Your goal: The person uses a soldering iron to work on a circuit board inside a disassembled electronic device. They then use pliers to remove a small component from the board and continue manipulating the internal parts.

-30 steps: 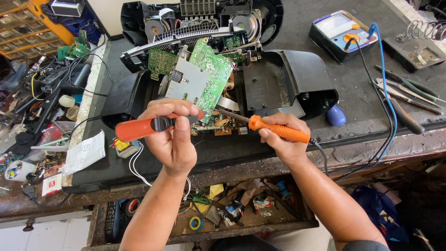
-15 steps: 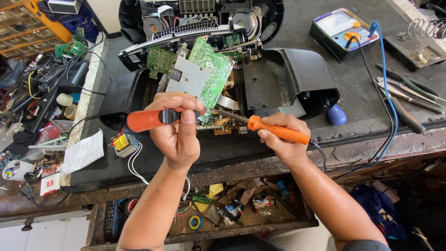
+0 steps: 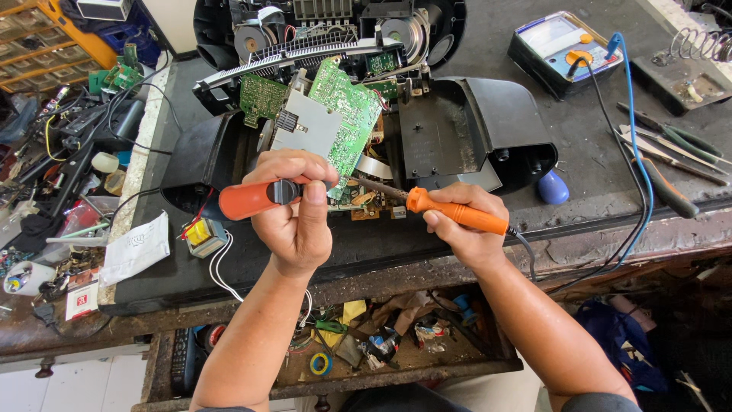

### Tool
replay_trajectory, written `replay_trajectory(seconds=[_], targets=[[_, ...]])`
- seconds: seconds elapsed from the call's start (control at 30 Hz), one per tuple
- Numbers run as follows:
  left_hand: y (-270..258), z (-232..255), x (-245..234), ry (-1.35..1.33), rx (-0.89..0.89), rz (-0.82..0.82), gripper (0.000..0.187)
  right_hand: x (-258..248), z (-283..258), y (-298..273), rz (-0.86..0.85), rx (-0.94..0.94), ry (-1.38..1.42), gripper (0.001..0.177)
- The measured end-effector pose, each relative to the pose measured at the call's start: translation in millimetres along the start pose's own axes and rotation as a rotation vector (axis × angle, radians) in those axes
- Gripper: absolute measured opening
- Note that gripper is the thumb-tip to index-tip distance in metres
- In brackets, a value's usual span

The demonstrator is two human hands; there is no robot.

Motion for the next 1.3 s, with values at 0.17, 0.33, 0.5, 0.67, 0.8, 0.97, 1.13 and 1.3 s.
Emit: replay_trajectory(seconds=[0.17,0.33,0.5,0.67,0.8,0.97,1.13,1.3], targets=[[-2,0,6,-0.017,0.040,-0.011,0.016,-1,3,0,0.007,0.009,0.004,0.025],[-6,-3,9,-0.048,0.040,-0.021,0.016,0,2,1,0.016,0.030,0.008,0.025],[-10,-8,11,-0.053,0.014,-0.042,0.015,-1,2,1,0.020,0.039,0.009,0.026],[-16,-8,19,-0.097,0.013,-0.114,0.015,-2,-11,0,0.022,0.021,-0.064,0.024],[-13,-12,19,-0.155,-0.002,-0.143,0.014,-28,-48,-9,0.085,-0.086,-0.031,0.023],[-16,5,22,-0.273,-0.070,-0.229,0.014,-35,-101,-39,0.145,-0.048,-0.315,0.027],[-50,65,24,-0.505,-0.400,-0.440,0.014,-52,-130,-73,0.033,-0.097,-0.537,0.027],[-162,41,-2,-0.261,-0.833,-0.664,0.061,-21,-141,-97,-0.168,-0.280,-0.598,0.027]])
Point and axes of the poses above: each hand's wrist, its own y-axis towards the middle knuckle, its own x-axis out of the palm, z = x × y, the point moved 9 cm from there along y, towards the middle knuckle, and after that the axes turned 2 degrees about x, right-handed, at the moved point
